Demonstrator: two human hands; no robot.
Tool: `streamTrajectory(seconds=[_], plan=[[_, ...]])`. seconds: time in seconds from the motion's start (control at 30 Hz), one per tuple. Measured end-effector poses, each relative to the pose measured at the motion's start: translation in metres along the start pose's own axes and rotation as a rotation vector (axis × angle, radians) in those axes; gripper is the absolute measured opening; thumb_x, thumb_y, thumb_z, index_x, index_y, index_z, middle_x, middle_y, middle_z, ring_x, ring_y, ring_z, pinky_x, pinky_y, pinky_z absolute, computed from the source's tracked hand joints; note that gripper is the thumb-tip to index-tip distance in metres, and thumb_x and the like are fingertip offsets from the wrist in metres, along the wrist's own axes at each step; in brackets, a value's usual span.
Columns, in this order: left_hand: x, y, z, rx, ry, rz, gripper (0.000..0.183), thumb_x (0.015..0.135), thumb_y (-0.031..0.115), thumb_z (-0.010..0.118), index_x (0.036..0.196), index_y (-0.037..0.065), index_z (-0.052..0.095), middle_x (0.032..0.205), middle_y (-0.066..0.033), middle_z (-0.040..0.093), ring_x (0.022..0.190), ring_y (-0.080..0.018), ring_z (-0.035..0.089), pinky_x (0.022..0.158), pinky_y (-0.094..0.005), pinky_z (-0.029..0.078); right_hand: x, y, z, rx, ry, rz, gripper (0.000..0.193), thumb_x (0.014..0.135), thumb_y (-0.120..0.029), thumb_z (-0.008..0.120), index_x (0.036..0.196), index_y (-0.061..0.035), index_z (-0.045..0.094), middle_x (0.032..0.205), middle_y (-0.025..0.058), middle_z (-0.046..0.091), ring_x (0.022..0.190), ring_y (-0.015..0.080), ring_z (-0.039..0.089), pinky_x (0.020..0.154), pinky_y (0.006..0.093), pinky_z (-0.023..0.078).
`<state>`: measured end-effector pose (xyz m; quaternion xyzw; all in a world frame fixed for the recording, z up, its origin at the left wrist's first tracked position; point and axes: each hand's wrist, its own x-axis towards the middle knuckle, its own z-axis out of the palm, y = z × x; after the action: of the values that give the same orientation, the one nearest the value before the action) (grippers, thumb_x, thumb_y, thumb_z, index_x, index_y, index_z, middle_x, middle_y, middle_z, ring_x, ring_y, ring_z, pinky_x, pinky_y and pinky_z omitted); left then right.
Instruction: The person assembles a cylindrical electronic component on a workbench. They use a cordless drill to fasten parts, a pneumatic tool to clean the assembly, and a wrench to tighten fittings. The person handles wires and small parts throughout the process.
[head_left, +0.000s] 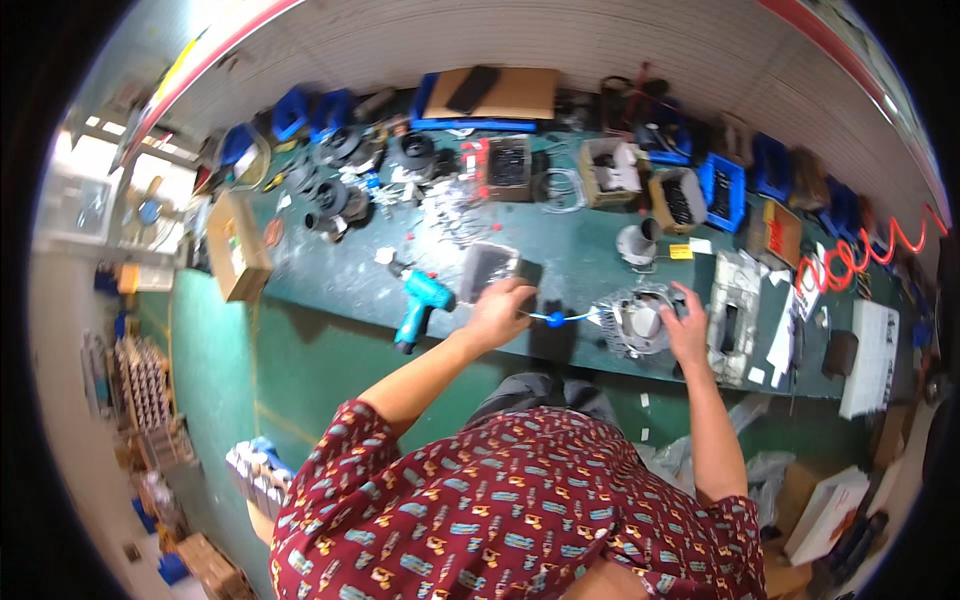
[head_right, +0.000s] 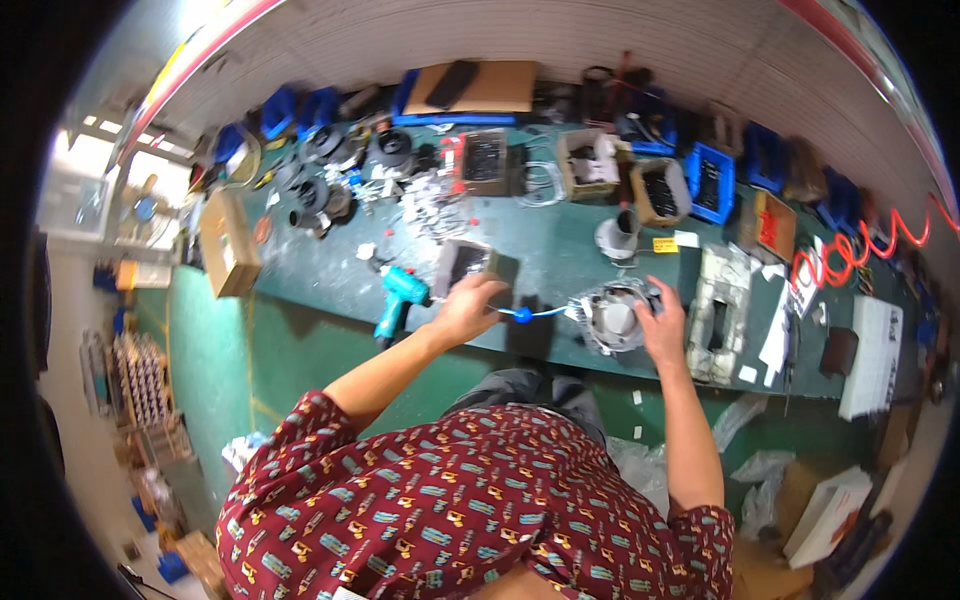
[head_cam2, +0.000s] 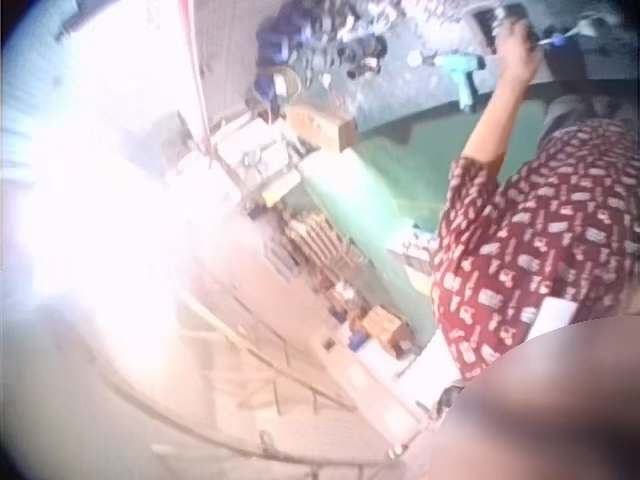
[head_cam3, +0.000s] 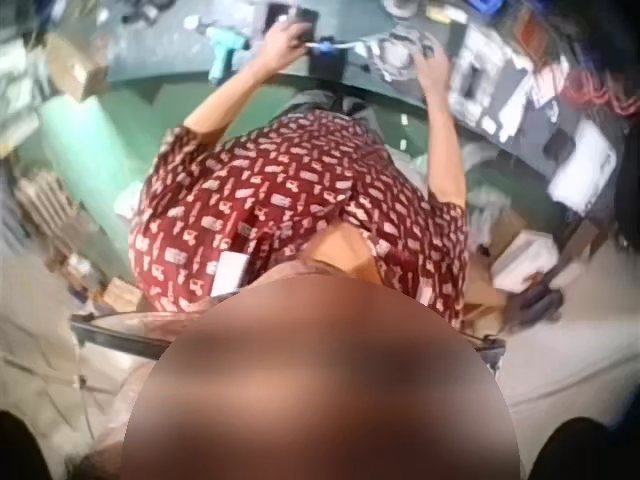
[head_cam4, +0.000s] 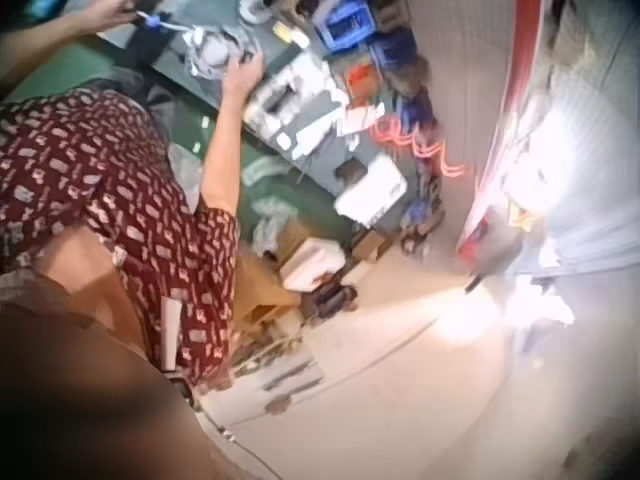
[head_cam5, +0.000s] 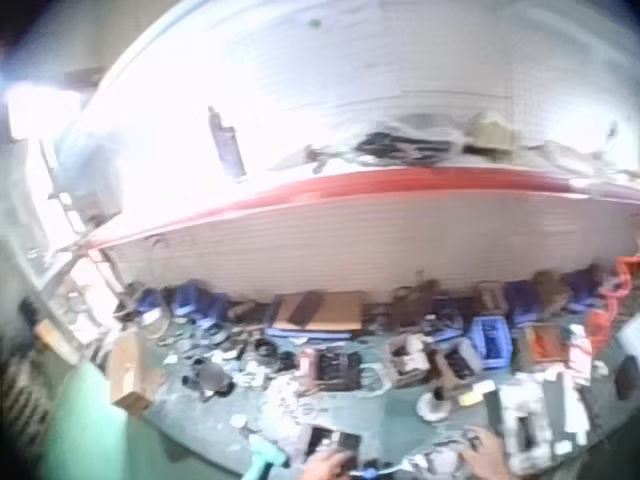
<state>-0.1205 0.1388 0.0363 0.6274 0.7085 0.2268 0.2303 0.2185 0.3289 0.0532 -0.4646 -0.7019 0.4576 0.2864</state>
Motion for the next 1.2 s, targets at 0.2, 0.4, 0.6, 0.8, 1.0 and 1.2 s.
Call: streamTrajectory(seconds=[0.2, 0.4, 0.6, 0.8, 1.0, 1.2], plan=[[-0.025, 0.003, 0.009, -0.145, 0.285, -0.086, 0.064, 0.082, 0.004, 0.074, 0.143, 0.003, 0.054, 0.139, -0.0229, 0.056, 0.132, -0.042, 0.051, 0.115, -0.0487, 0.04, 0.003, -0.002, 0.002, -0.075, 0.033, -0.015, 0.049, 0.084, -0.007, 0.075, 0.131, -0.0044, 0.065, 0.122, 0.0161, 0.068, 0.108, 0.0264, 0.065, 0.094, 0.036, 0.053], [-0.003, 0.051, 0.007, -0.211, 0.248, -0.006, 0.058, 0.084, 0.002, 0.071, 0.14, 0.002, 0.057, 0.141, -0.0227, 0.055, 0.134, -0.0409, 0.051, 0.116, -0.0477, 0.039, -0.01, 0.01, 0.0, -0.096, 0.12, 0.005, 0.064, 0.083, -0.015, 0.079, 0.142, -0.0003, 0.057, 0.145, 0.0204, 0.059, 0.136, 0.0297, 0.056, 0.115, 0.0373, 0.042], [0.025, 0.098, 0.017, -0.22, 0.148, 0.073, 0.056, 0.086, 0.008, 0.07, 0.14, 0.001, 0.057, 0.141, -0.0235, 0.056, 0.134, -0.0414, 0.051, 0.116, -0.0489, 0.039, -0.031, 0.018, -0.013, 0.091, 0.264, 0.04, 0.063, 0.09, -0.032, 0.078, 0.138, 0.0031, 0.058, 0.139, 0.0218, 0.061, 0.129, 0.0296, 0.058, 0.109, 0.0384, 0.046], [0.052, 0.14, 0.037, -0.218, 0.114, 0.06, 0.06, 0.088, 0.01, 0.07, 0.143, -0.002, 0.051, 0.143, -0.0248, 0.054, 0.134, -0.0435, 0.05, 0.116, -0.0503, 0.037, -0.043, 0.047, -0.056, 0.293, 0.262, 0.17, 0.044, 0.094, -0.027, 0.077, 0.125, 0.0029, 0.067, 0.109, 0.0121, 0.073, 0.099, 0.0154, 0.068, 0.079, 0.0299, 0.056], [0.057, 0.156, 0.063, -0.118, 0.139, -0.108, 0.059, 0.09, 0.008, 0.072, 0.144, -0.003, 0.051, 0.142, -0.0251, 0.056, 0.134, -0.0433, 0.05, 0.115, -0.0501, 0.038, -0.037, 0.118, -0.123, 0.29, 0.333, 0.189, 0.029, 0.094, -0.016, 0.072, 0.115, 0.0042, 0.071, 0.096, 0.0102, 0.076, 0.087, 0.0123, 0.067, 0.079, 0.0287, 0.055], [0.06, 0.181, 0.077, -0.046, 0.188, -0.291, 0.055, 0.092, 0.01, 0.068, 0.144, -0.001, 0.053, 0.14, -0.0233, 0.058, 0.13, -0.0416, 0.053, 0.113, -0.0476, 0.04, -0.04, 0.192, -0.194, 0.137, 0.366, 0.329, 0.021, 0.093, -0.008, 0.072, 0.11, 0.0042, 0.073, 0.095, 0.0091, 0.075, 0.087, 0.0138, 0.068, 0.081, 0.0299, 0.055]])
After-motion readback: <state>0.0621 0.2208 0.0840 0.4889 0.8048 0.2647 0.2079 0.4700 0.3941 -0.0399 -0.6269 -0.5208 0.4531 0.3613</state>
